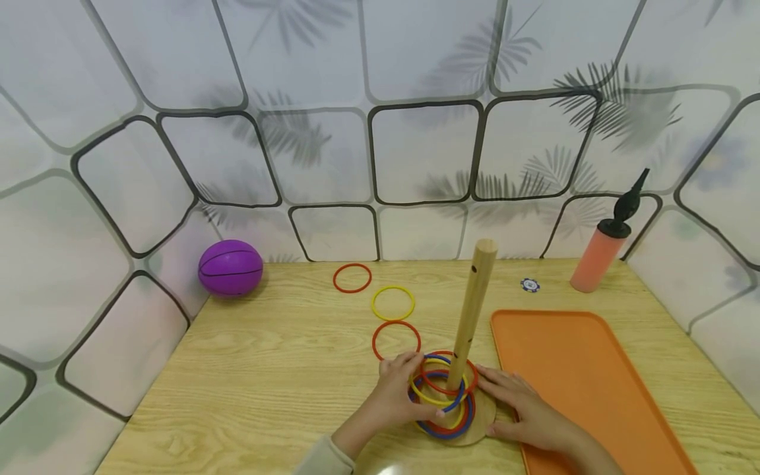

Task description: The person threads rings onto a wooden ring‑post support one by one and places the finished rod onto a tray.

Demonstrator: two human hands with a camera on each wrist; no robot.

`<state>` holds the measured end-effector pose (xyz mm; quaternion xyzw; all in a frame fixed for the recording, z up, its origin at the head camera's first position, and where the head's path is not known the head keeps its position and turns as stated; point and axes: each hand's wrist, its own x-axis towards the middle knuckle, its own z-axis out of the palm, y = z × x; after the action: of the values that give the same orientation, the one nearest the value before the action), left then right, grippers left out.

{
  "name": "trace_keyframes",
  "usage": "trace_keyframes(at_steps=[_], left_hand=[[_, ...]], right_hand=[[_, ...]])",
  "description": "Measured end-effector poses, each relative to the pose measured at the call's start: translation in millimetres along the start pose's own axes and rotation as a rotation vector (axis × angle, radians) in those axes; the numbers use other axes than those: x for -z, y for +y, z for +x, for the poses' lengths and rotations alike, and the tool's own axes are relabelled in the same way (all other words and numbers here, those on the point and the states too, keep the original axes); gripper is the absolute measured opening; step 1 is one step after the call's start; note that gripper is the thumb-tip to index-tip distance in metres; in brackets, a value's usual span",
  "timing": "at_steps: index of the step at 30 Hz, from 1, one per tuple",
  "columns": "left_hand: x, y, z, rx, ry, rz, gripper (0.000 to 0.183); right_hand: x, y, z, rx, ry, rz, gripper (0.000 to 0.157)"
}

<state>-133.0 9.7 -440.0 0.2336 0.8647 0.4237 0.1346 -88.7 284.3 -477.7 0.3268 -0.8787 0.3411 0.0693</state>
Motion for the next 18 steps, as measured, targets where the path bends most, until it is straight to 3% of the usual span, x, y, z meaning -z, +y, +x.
trace_keyframes(at_steps=[5,11,18], left_hand=[[6.2,-6.7,-2.5,-0.002,0.025,-0.006,0.091],[26.2,-17.4,-2.0,0.037,0.043,-0.023,0.087],[52.3,-32.4,0.1,0.031,0.089,-0.148,0.070]], right_hand=[[0.4,0.8,0.7,-0.004,-0.025,0.036,0.066],[0.6,1.0,0.0,-0.003,-0.025,0.015,0.066],[-0.1,0.3,0.3,0.010,-0.002,0.000,0.068]])
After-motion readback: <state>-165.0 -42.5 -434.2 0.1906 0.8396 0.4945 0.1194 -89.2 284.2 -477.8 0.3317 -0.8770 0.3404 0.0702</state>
